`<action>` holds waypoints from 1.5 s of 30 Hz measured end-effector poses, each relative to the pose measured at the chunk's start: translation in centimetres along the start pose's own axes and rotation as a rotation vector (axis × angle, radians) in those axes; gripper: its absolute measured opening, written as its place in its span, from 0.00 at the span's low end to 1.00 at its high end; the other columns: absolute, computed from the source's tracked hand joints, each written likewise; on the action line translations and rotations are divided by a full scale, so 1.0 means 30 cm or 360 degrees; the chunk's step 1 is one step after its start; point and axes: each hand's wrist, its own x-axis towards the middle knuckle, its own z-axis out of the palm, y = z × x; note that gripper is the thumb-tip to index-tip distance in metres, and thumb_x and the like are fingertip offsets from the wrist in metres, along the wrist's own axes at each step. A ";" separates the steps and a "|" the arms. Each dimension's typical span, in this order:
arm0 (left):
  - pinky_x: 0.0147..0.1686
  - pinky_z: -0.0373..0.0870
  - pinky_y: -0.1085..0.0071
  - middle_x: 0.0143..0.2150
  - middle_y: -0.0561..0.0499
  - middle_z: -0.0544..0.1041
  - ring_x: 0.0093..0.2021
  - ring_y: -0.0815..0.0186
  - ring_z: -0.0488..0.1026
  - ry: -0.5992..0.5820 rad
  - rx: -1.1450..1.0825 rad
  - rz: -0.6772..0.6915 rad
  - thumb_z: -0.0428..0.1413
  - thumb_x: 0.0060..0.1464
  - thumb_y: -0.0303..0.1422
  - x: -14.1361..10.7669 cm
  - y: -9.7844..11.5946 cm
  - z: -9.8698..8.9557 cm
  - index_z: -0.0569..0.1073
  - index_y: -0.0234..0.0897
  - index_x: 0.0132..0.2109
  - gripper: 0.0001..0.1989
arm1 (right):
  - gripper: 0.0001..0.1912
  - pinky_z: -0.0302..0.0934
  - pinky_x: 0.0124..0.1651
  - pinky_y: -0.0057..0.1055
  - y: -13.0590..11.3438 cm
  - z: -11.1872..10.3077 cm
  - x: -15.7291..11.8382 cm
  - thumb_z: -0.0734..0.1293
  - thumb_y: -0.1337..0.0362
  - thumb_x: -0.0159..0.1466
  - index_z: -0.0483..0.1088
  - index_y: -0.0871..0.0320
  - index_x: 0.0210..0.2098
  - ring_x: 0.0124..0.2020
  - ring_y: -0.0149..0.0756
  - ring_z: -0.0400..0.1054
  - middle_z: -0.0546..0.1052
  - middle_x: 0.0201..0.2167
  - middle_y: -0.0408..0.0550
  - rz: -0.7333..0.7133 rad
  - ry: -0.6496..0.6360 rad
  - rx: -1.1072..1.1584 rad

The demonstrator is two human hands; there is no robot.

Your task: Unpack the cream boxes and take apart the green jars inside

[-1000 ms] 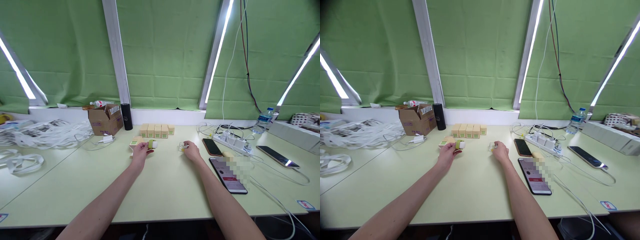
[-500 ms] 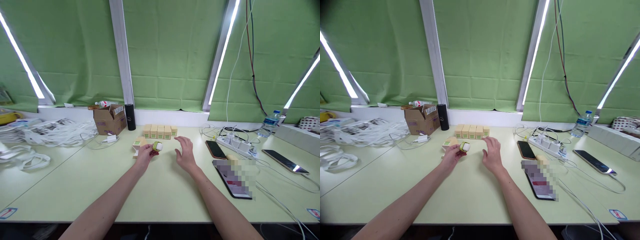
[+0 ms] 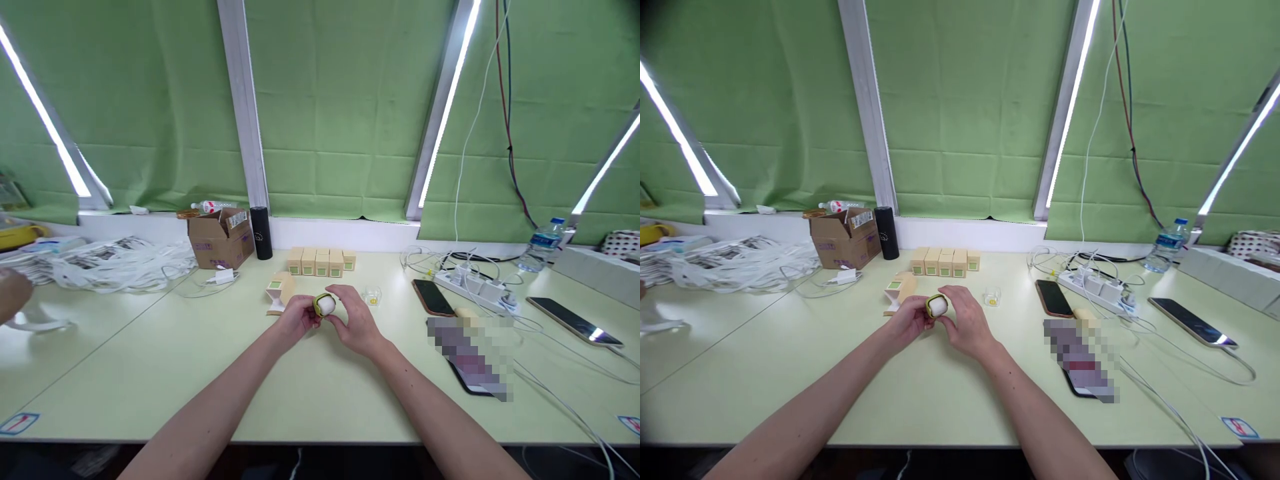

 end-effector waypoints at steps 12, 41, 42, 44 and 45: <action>0.21 0.64 0.72 0.22 0.50 0.73 0.21 0.69 0.68 -0.0134 0.0100 -0.0057 0.63 0.44 0.31 -0.007 -0.005 0.012 0.75 0.32 0.29 0.07 | 0.19 0.71 0.47 0.44 -0.027 0.014 0.012 0.72 0.66 0.62 0.72 0.51 0.52 0.50 0.46 0.70 0.77 0.48 0.52 0.0385 0.0121 0.0354; 0.50 0.76 0.61 0.52 0.41 0.82 0.51 0.55 0.79 0.0085 0.0593 0.0714 0.68 0.53 0.43 -0.011 0.003 0.024 0.79 0.36 0.52 0.23 | 0.24 0.71 0.47 0.42 0.036 0.038 0.006 0.70 0.62 0.62 0.69 0.51 0.58 0.49 0.43 0.72 0.75 0.55 0.53 0.0739 0.0234 0.0413; 0.51 0.76 0.60 0.53 0.41 0.82 0.52 0.55 0.79 0.0118 0.0611 0.0751 0.68 0.53 0.42 -0.014 0.003 0.028 0.79 0.37 0.52 0.22 | 0.24 0.72 0.46 0.41 0.033 0.036 0.007 0.70 0.63 0.62 0.69 0.51 0.58 0.49 0.43 0.72 0.75 0.56 0.53 0.0751 0.0254 0.0431; 0.53 0.76 0.59 0.54 0.42 0.81 0.53 0.54 0.78 0.0179 0.0658 0.0826 0.67 0.54 0.40 -0.020 -0.001 0.033 0.79 0.38 0.52 0.20 | 0.25 0.72 0.44 0.40 0.026 0.032 0.011 0.70 0.63 0.61 0.68 0.51 0.58 0.47 0.42 0.72 0.74 0.55 0.53 0.0779 0.0286 0.0484; 0.53 0.76 0.59 0.54 0.42 0.81 0.54 0.54 0.78 0.0208 0.0698 0.0863 0.66 0.55 0.39 -0.022 -0.003 0.035 0.79 0.39 0.53 0.19 | 0.26 0.72 0.44 0.40 0.022 0.029 0.013 0.71 0.62 0.61 0.68 0.51 0.58 0.46 0.41 0.72 0.74 0.54 0.53 0.0790 0.0295 0.0517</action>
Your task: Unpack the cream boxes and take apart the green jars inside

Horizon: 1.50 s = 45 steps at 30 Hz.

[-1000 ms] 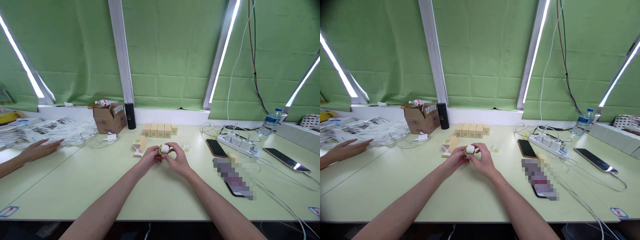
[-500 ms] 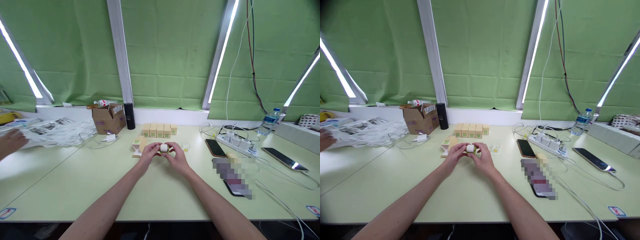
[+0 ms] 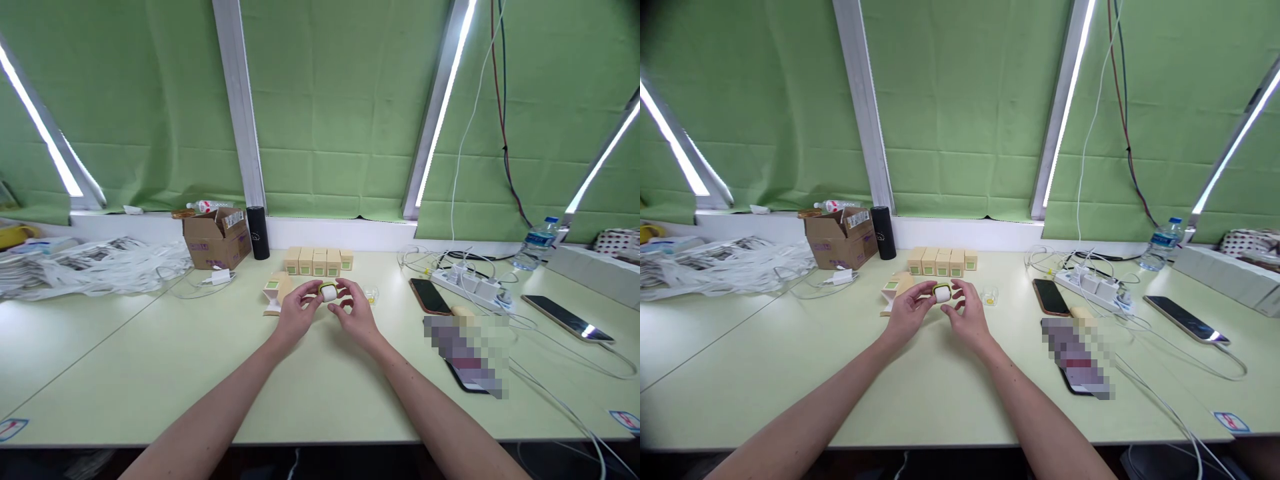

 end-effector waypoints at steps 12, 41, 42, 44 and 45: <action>0.63 0.70 0.48 0.57 0.44 0.82 0.61 0.53 0.75 -0.0175 0.0623 0.0831 0.53 0.66 0.31 -0.032 0.027 -0.011 0.82 0.46 0.51 0.14 | 0.27 0.78 0.45 0.46 -0.005 0.004 0.014 0.79 0.51 0.56 0.69 0.53 0.49 0.35 0.39 0.78 0.78 0.42 0.47 0.0243 -0.0187 0.0780; 0.44 0.74 0.66 0.48 0.44 0.80 0.48 0.59 0.76 0.0027 0.0318 0.0123 0.62 0.59 0.39 -0.014 -0.012 0.010 0.79 0.42 0.54 0.17 | 0.22 0.71 0.35 0.37 -0.009 -0.026 -0.012 0.69 0.57 0.68 0.68 0.50 0.60 0.33 0.38 0.70 0.74 0.41 0.49 -0.0221 -0.0006 -0.0549; 0.44 0.74 0.66 0.47 0.45 0.80 0.47 0.59 0.76 0.0015 0.0312 0.0090 0.63 0.59 0.39 -0.014 -0.013 0.011 0.80 0.42 0.53 0.17 | 0.21 0.71 0.35 0.38 -0.010 -0.032 -0.011 0.69 0.58 0.68 0.68 0.50 0.60 0.36 0.40 0.71 0.73 0.46 0.52 -0.0294 0.0000 -0.0609; 0.44 0.74 0.66 0.47 0.44 0.81 0.47 0.58 0.77 -0.0026 0.0323 0.0061 0.63 0.59 0.39 -0.016 -0.015 0.013 0.80 0.42 0.53 0.16 | 0.20 0.72 0.36 0.39 -0.012 -0.042 -0.009 0.67 0.60 0.70 0.69 0.48 0.61 0.41 0.42 0.73 0.71 0.53 0.55 -0.0442 -0.0072 -0.0649; 0.44 0.74 0.65 0.48 0.44 0.81 0.46 0.58 0.77 -0.0050 0.0322 0.0056 0.62 0.59 0.39 -0.018 -0.015 0.014 0.81 0.42 0.53 0.16 | 0.20 0.73 0.37 0.40 -0.014 -0.045 -0.008 0.66 0.61 0.70 0.69 0.47 0.61 0.42 0.43 0.73 0.70 0.54 0.55 -0.0505 -0.0127 -0.0664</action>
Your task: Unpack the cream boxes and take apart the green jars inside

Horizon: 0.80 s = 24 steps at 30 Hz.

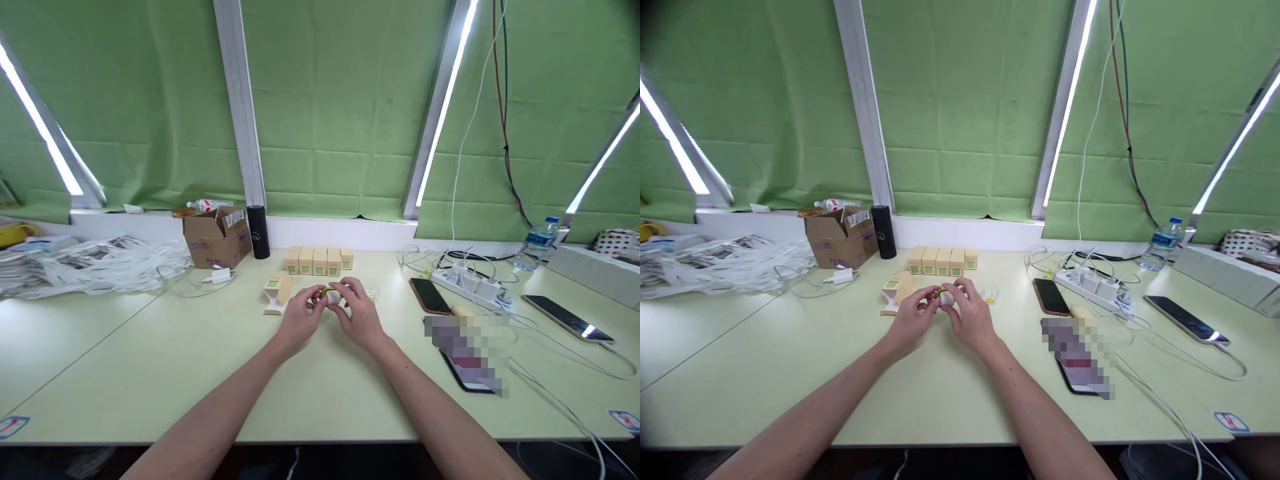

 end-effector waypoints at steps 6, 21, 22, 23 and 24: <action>0.46 0.74 0.64 0.49 0.43 0.81 0.46 0.57 0.77 -0.0075 -0.0062 -0.0044 0.62 0.59 0.41 -0.003 0.010 -0.001 0.82 0.40 0.51 0.15 | 0.21 0.75 0.44 0.44 0.004 0.006 -0.002 0.65 0.65 0.70 0.68 0.47 0.62 0.46 0.46 0.74 0.72 0.52 0.54 -0.0117 -0.0117 -0.0022; 0.41 0.74 0.65 0.41 0.48 0.82 0.39 0.60 0.77 -0.0061 0.0316 0.0022 0.56 0.62 0.38 0.005 0.006 0.000 0.83 0.42 0.46 0.12 | 0.16 0.73 0.47 0.44 -0.013 0.032 0.000 0.58 0.68 0.73 0.67 0.55 0.58 0.48 0.47 0.72 0.72 0.51 0.57 -0.0208 -0.0118 -0.0164; 0.42 0.74 0.64 0.42 0.48 0.82 0.40 0.60 0.77 -0.0057 0.0361 0.0028 0.55 0.62 0.38 0.006 0.005 0.000 0.82 0.42 0.47 0.13 | 0.15 0.73 0.47 0.44 -0.013 0.035 0.000 0.58 0.67 0.74 0.66 0.55 0.58 0.48 0.47 0.72 0.72 0.51 0.58 -0.0204 -0.0113 -0.0155; 0.43 0.75 0.64 0.43 0.47 0.82 0.40 0.60 0.77 -0.0048 0.0391 0.0035 0.55 0.63 0.39 0.006 0.003 -0.001 0.82 0.42 0.48 0.13 | 0.15 0.73 0.48 0.45 -0.011 0.036 -0.001 0.58 0.67 0.74 0.66 0.55 0.58 0.48 0.47 0.71 0.72 0.51 0.58 -0.0187 -0.0105 -0.0133; 0.44 0.75 0.63 0.44 0.46 0.82 0.41 0.59 0.77 -0.0035 0.0410 0.0048 0.55 0.64 0.40 0.006 0.001 -0.003 0.81 0.41 0.49 0.14 | 0.15 0.73 0.49 0.45 -0.008 0.035 -0.001 0.58 0.66 0.74 0.65 0.55 0.58 0.48 0.47 0.71 0.71 0.52 0.58 -0.0162 -0.0099 -0.0098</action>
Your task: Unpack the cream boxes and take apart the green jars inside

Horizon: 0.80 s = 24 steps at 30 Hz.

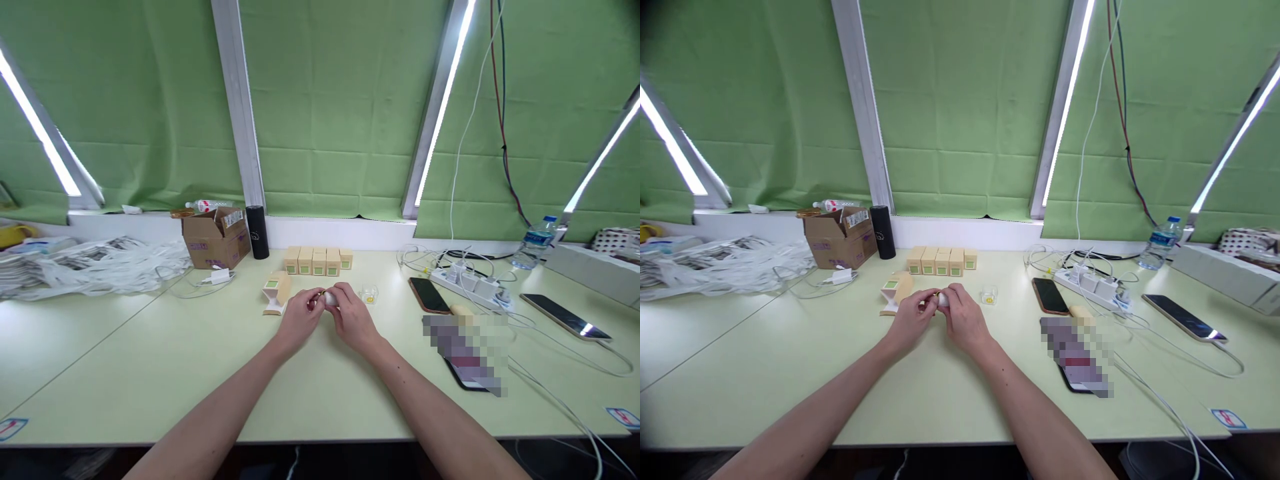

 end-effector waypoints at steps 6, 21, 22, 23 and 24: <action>0.55 0.71 0.55 0.49 0.44 0.79 0.51 0.55 0.72 -0.0019 0.0098 0.0344 0.60 0.62 0.41 -0.005 -0.014 -0.015 0.75 0.42 0.60 0.21 | 0.12 0.74 0.48 0.44 0.020 -0.017 0.002 0.62 0.64 0.73 0.67 0.53 0.54 0.49 0.45 0.71 0.71 0.50 0.56 0.0186 0.0113 0.0362; 0.56 0.73 0.56 0.53 0.41 0.80 0.52 0.54 0.78 -0.0197 -0.0607 -0.0094 0.66 0.56 0.46 0.018 -0.001 -0.011 0.78 0.36 0.50 0.22 | 0.21 0.71 0.42 0.39 0.013 -0.007 0.023 0.69 0.45 0.67 0.71 0.54 0.49 0.32 0.36 0.73 0.78 0.34 0.45 0.0863 0.0305 0.1265; 0.56 0.73 0.55 0.52 0.41 0.81 0.52 0.53 0.78 -0.0174 -0.0624 -0.0126 0.66 0.55 0.46 0.020 -0.002 -0.014 0.78 0.36 0.50 0.22 | 0.22 0.70 0.42 0.39 0.018 -0.013 0.028 0.71 0.44 0.66 0.72 0.55 0.49 0.31 0.37 0.73 0.78 0.32 0.44 0.0910 0.0368 0.1334; 0.55 0.73 0.55 0.51 0.41 0.81 0.52 0.53 0.78 -0.0139 -0.0643 -0.0157 0.67 0.54 0.47 0.022 -0.005 -0.017 0.78 0.36 0.50 0.23 | 0.23 0.70 0.41 0.38 0.024 -0.019 0.033 0.72 0.44 0.64 0.73 0.55 0.48 0.31 0.37 0.73 0.78 0.31 0.44 0.0950 0.0432 0.1417; 0.55 0.74 0.55 0.52 0.41 0.81 0.52 0.52 0.78 -0.0100 -0.0663 -0.0186 0.67 0.53 0.46 0.024 -0.007 -0.019 0.78 0.36 0.50 0.23 | 0.24 0.69 0.40 0.38 0.029 -0.025 0.038 0.74 0.44 0.62 0.74 0.55 0.47 0.32 0.36 0.73 0.78 0.32 0.45 0.0986 0.0484 0.1521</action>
